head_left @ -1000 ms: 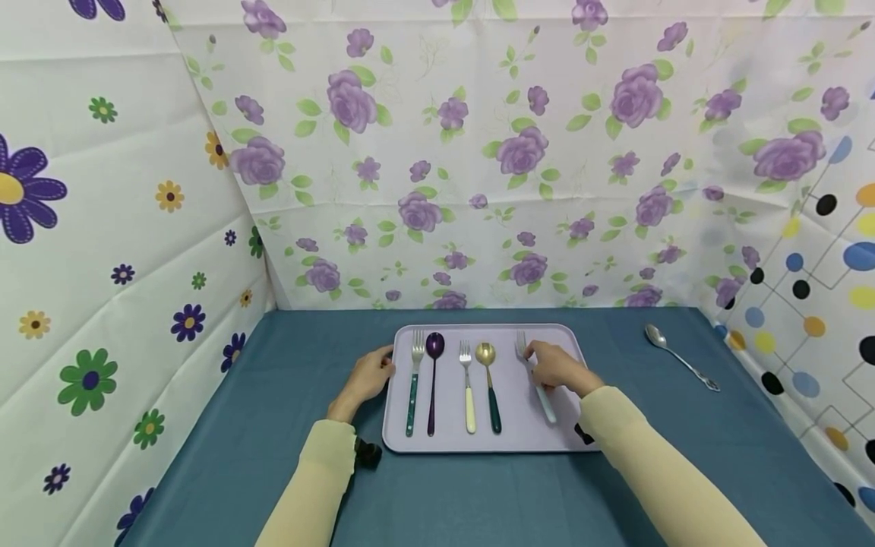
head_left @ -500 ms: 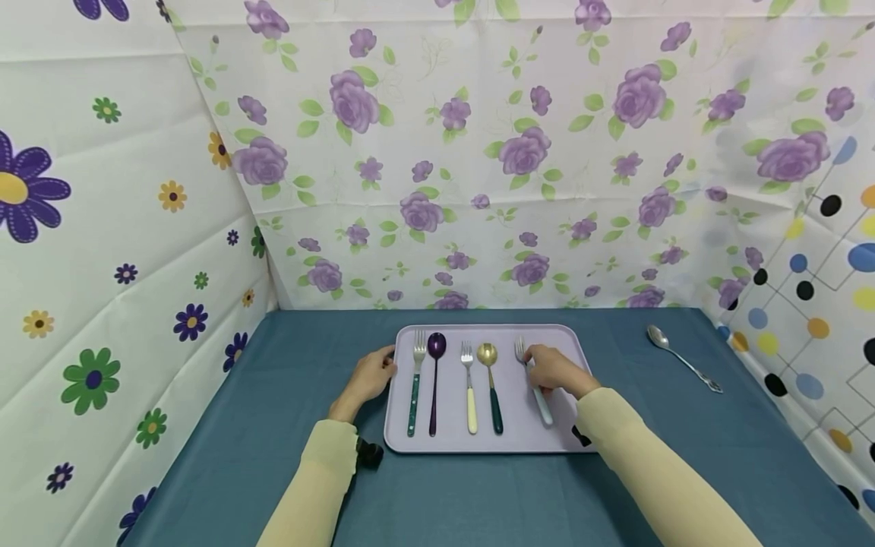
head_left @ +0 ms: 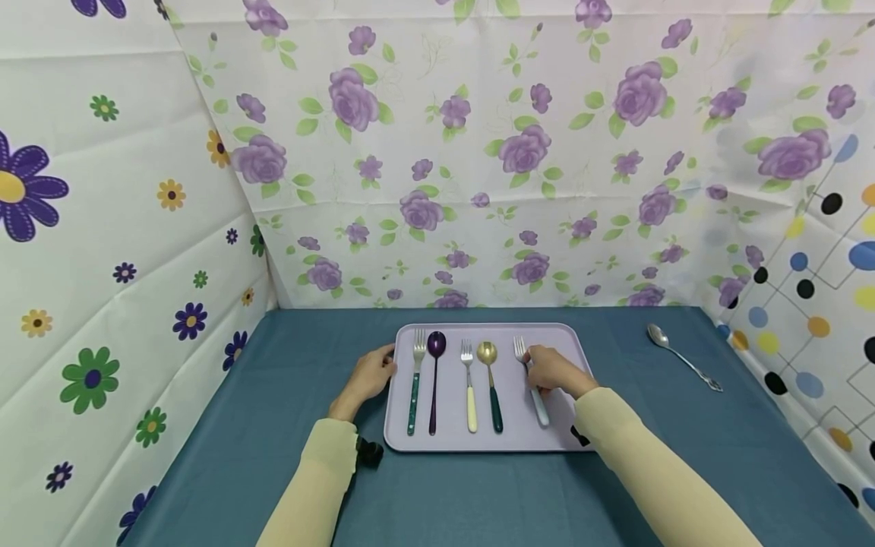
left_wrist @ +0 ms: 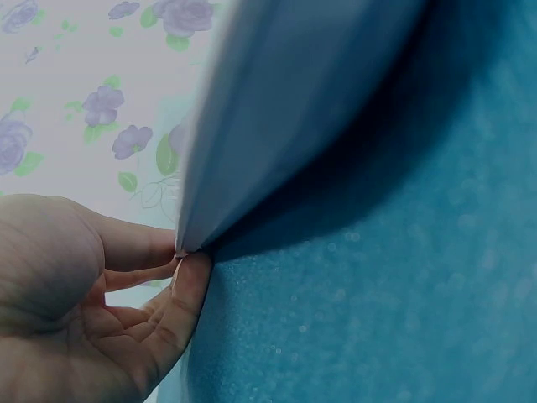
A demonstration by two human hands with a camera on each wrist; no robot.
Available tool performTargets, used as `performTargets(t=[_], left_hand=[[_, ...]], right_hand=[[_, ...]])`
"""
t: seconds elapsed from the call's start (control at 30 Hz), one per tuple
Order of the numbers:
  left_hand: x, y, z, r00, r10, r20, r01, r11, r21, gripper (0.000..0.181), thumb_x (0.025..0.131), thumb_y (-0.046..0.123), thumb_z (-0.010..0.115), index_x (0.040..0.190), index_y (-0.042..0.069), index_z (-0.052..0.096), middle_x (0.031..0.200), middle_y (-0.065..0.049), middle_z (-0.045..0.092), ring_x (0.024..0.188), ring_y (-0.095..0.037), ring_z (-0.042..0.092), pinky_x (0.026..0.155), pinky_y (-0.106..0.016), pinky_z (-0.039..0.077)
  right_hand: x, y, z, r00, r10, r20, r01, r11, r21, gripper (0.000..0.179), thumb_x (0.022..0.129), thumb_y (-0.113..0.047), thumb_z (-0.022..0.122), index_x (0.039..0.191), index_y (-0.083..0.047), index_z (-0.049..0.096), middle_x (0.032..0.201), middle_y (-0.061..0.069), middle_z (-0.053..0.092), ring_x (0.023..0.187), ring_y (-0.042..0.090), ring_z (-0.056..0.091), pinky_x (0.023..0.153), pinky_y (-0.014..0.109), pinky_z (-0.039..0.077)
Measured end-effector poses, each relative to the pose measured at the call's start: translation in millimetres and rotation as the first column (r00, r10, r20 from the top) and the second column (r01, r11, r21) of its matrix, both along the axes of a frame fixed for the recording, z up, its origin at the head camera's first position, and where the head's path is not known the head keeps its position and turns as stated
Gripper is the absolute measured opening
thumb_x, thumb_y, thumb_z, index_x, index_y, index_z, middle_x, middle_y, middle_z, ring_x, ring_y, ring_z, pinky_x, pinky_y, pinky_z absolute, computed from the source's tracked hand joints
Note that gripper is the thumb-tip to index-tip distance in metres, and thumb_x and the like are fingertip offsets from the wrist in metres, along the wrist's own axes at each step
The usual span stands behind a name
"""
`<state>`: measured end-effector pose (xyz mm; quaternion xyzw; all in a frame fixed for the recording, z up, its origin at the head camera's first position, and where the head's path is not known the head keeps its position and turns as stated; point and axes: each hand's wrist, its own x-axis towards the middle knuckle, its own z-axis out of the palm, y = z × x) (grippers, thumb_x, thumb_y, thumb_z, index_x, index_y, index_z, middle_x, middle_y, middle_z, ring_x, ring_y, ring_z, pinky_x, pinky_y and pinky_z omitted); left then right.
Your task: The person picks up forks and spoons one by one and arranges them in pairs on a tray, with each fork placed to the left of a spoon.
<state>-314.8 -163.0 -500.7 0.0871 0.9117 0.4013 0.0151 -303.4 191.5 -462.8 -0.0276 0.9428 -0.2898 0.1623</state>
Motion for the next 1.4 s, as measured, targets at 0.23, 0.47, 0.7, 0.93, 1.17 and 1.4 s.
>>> performTargets(t=[0.23,0.47,0.7,0.93,1.17,1.4], left_hand=[[-0.1,0.5,-0.2,1.000,0.002,0.003,-0.002,1.000,0.003,0.046,0.105,0.005,0.055,0.148,-0.008,0.051,0.094,-0.011,0.062,0.075,-0.019,0.054,0.068,-0.033,0.043],[-0.2,1.0,-0.7,1.000,0.000,-0.005,0.000,1.000,-0.006,0.045,0.104,0.004,0.055,0.148,-0.008,0.052,0.093,-0.011,0.062,0.074,-0.019,0.054,0.068,-0.033,0.043],[-0.8,0.6,0.1,1.000,0.003,0.000,-0.003,1.000,-0.009,0.046,0.104,0.005,0.055,0.148,-0.008,0.051,0.094,-0.011,0.063,0.074,-0.019,0.054,0.069,-0.033,0.043],[-1.0,-0.3,1.4,1.000,0.017,-0.001,-0.017,1.000,-0.022,0.046,0.104,0.004,0.055,0.147,-0.010,0.051,0.099,-0.014,0.064,0.082,-0.022,0.057,0.075,-0.037,0.046],[-0.4,1.0,1.2,1.000,0.018,0.013,-0.018,1.000,-0.022,0.046,0.104,0.005,0.056,0.148,-0.009,0.051,0.099,-0.013,0.064,0.081,-0.022,0.056,0.074,-0.037,0.046],[-1.7,0.6,1.6,1.000,0.015,0.001,-0.015,1.000,-0.020,0.045,0.104,0.004,0.055,0.147,-0.009,0.051,0.098,-0.014,0.063,0.082,-0.023,0.056,0.075,-0.036,0.046]], right_hand=[[-0.2,-1,-0.6,1.000,-0.007,0.002,0.007,1.000,0.011,0.054,0.077,0.014,0.067,0.129,0.016,0.054,0.085,0.019,0.063,0.054,0.018,0.066,0.053,0.029,0.056],[-1.7,-1,-4.3,1.000,-0.026,0.013,0.025,1.000,0.016,0.053,0.077,0.014,0.069,0.128,0.013,0.055,0.085,0.018,0.062,0.053,0.019,0.066,0.053,0.030,0.057],[1.8,1,1.4,1.000,-0.006,0.006,0.005,1.000,0.010,0.051,0.085,0.006,0.072,0.132,0.012,0.052,0.081,0.016,0.064,0.058,0.022,0.068,0.058,0.032,0.058],[4.5,13,13.4,0.998,0.023,-0.060,-0.021,0.999,0.026,0.048,0.091,-0.002,0.070,0.134,0.011,0.053,0.072,0.010,0.059,0.055,0.021,0.065,0.058,0.031,0.055],[1.6,43,10.7,0.992,0.061,-0.111,-0.066,0.997,-0.049,0.039,0.097,-0.004,0.063,0.133,0.009,0.059,0.082,0.014,0.063,0.055,0.019,0.055,0.056,0.042,0.057],[1.6,74,11.4,0.981,0.054,-0.188,-0.068,0.995,-0.069,0.036,0.100,-0.004,0.060,0.133,0.010,0.060,0.091,0.019,0.063,0.063,0.023,0.059,0.055,0.039,0.054]])
